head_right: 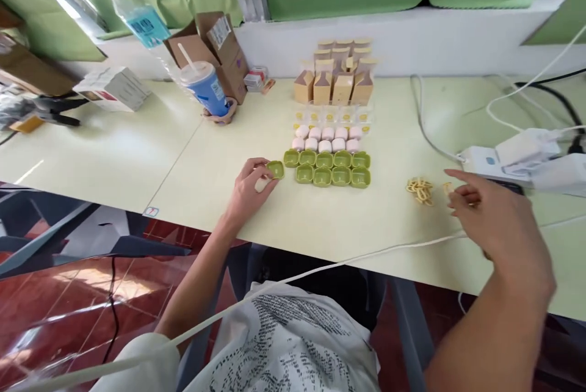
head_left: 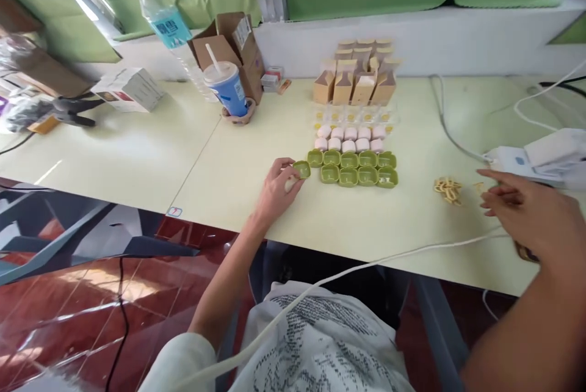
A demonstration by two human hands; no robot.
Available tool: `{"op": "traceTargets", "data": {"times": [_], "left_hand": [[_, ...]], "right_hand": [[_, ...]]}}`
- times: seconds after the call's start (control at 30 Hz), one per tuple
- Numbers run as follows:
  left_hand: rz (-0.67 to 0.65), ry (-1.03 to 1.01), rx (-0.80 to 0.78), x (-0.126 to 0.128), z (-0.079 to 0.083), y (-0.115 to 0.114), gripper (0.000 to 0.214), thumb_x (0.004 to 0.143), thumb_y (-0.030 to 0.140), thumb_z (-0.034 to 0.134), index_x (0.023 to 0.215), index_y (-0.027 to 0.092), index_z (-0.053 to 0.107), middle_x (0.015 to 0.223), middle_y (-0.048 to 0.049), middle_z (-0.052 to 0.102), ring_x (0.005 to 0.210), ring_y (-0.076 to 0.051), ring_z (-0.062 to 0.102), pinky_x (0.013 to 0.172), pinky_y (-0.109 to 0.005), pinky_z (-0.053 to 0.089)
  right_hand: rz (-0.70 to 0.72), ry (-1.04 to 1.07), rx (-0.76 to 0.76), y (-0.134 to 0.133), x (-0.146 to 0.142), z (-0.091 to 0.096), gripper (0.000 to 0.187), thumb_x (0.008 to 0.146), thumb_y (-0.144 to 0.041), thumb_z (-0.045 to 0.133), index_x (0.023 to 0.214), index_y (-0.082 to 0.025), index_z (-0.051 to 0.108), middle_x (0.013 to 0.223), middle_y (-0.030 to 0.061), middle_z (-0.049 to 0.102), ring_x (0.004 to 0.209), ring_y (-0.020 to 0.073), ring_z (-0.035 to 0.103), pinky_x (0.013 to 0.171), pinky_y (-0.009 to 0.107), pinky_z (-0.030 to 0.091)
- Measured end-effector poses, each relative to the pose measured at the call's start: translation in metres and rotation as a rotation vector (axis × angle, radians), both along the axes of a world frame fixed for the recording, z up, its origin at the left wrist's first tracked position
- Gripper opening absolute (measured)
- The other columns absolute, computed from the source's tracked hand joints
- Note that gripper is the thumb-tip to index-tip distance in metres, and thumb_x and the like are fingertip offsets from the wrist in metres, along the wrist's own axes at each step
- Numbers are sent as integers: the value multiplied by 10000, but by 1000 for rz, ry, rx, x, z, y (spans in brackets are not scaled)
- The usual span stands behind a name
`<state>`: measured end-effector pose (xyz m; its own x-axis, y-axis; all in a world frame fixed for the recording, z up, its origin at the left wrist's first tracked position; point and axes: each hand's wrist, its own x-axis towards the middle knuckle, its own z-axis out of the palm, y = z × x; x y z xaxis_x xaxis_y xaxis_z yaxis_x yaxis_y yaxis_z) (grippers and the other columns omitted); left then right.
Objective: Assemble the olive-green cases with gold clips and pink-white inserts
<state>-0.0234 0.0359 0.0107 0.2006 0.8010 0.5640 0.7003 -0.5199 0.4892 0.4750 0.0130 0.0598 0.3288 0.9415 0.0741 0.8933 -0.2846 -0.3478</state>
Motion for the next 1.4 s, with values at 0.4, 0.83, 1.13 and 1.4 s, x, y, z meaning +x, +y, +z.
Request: {"op": "traceTargets", "data": {"times": [0.4, 0.83, 1.13, 1.4], "left_hand": [[-171, -268, -75, 46, 23, -23, 446, 969, 181, 870, 1366, 254, 680, 1271, -64, 713, 1083, -159, 769, 936, -301, 718], [-422, -670, -332, 78, 18, -25, 482, 980, 229, 912, 1439, 318, 796, 1373, -75, 656, 1181, -175, 802, 1027, -299, 729], [-413, -706, -275, 94, 25, -25, 502, 990, 199, 899, 1466, 278, 759, 1429, -117, 769, 1281, -218, 787, 1074, -329, 706], [-357, -650, -273, 72, 23, -24, 470, 977, 208, 908, 1425, 274, 779, 1384, -115, 762, 1299, -214, 774, 1022, -308, 717]], "right_hand": [[463, 1004, 180, -6, -122, 31, 428, 920, -312, 885, 1348, -293, 888, 961, 17, 709, 750, 142, 687, 702, 319, 654], [570, 1470, 35, 4, -179, 23, 304, 898, -378, 1005, 1163, -272, 901, 944, 24, 781, 835, 167, 771, 667, 278, 659], [580, 1113, 501, 4, -191, 6, 216, 881, -363, 1020, 988, -266, 860, 1035, 43, 869, 946, 214, 843, 826, 366, 731], [768, 803, 590, 6, -201, 6, 78, 996, -228, 904, 1046, -277, 870, 1010, 34, 877, 901, 208, 831, 795, 371, 705]]}}
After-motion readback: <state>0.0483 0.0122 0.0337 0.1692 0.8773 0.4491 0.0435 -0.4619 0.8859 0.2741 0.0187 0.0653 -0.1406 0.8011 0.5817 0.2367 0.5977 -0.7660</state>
